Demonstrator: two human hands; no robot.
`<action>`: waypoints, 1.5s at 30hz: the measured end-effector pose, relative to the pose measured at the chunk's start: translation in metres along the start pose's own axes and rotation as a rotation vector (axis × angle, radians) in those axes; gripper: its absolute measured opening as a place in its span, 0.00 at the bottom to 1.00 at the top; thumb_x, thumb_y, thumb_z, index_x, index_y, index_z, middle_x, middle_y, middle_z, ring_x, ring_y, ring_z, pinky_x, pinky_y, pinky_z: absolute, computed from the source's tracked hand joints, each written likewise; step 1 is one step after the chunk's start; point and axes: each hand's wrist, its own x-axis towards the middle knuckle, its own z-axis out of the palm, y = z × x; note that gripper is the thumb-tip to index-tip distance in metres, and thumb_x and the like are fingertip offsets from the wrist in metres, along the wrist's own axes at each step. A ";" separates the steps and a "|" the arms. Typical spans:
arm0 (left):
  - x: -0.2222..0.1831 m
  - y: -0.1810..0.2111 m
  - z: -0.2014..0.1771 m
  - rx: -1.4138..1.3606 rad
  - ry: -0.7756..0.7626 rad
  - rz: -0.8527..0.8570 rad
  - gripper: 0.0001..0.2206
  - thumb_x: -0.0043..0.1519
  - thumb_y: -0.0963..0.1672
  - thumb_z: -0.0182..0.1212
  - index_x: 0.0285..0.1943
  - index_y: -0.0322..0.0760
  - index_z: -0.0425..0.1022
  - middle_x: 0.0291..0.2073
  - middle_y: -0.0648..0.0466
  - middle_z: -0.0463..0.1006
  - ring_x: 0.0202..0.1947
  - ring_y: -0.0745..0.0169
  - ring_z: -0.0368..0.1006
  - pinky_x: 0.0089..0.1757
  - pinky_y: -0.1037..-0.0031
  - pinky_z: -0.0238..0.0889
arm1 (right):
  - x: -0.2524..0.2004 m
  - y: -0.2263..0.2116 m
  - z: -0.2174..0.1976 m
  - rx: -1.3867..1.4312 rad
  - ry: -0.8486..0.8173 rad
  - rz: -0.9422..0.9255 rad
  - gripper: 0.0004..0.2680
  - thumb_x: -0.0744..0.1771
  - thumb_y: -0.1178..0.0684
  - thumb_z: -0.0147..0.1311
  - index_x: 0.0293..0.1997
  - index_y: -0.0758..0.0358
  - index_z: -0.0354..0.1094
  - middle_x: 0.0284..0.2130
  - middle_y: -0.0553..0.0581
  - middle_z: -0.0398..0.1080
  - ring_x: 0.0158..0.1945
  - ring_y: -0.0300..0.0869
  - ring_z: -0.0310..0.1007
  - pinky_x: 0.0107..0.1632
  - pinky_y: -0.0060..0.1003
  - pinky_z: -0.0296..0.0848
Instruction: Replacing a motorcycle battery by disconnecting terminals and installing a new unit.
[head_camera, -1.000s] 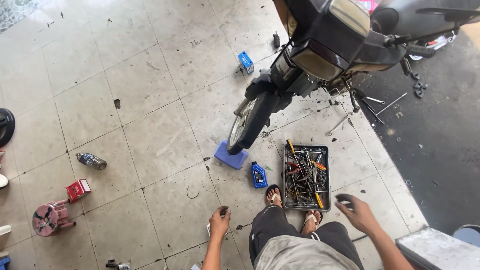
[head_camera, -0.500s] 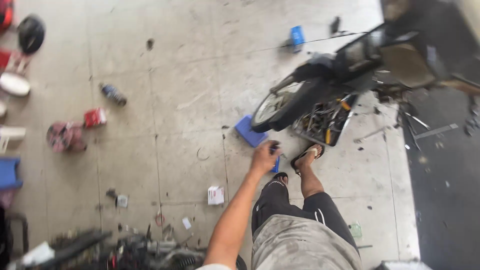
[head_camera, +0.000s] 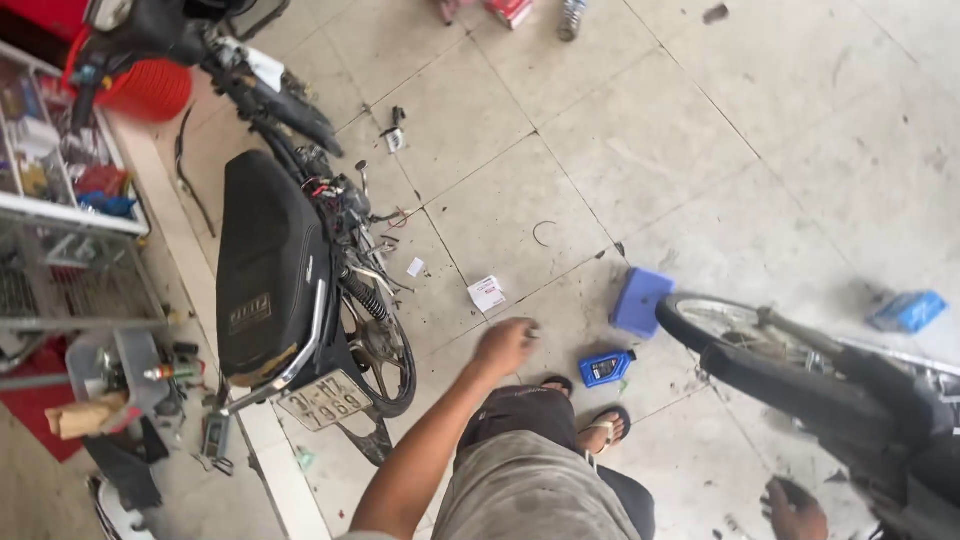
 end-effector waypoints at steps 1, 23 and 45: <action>-0.015 -0.014 -0.026 -0.001 0.124 -0.091 0.12 0.60 0.43 0.61 0.52 0.39 0.79 0.40 0.55 0.84 0.36 0.58 0.80 0.39 0.66 0.72 | 0.027 -0.050 0.017 0.010 -0.003 -0.022 0.11 0.71 0.59 0.59 0.56 0.80 0.75 0.38 0.74 0.78 0.37 0.59 0.79 0.39 0.50 0.76; 0.170 -0.202 -0.221 -0.296 0.442 -0.524 0.14 0.58 0.46 0.62 0.48 0.36 0.82 0.41 0.50 0.85 0.40 0.47 0.80 0.43 0.65 0.71 | 0.094 -0.657 0.362 -0.591 -0.720 -0.690 0.13 0.63 0.47 0.62 0.50 0.54 0.79 0.42 0.46 0.85 0.41 0.38 0.87 0.47 0.30 0.82; 0.560 -0.323 -0.619 -0.318 0.543 -0.539 0.11 0.59 0.46 0.65 0.47 0.39 0.82 0.44 0.55 0.84 0.40 0.59 0.80 0.42 0.68 0.73 | 0.290 -1.291 0.600 -0.411 -0.650 -0.996 0.11 0.64 0.51 0.61 0.50 0.58 0.77 0.39 0.52 0.83 0.35 0.41 0.83 0.40 0.34 0.81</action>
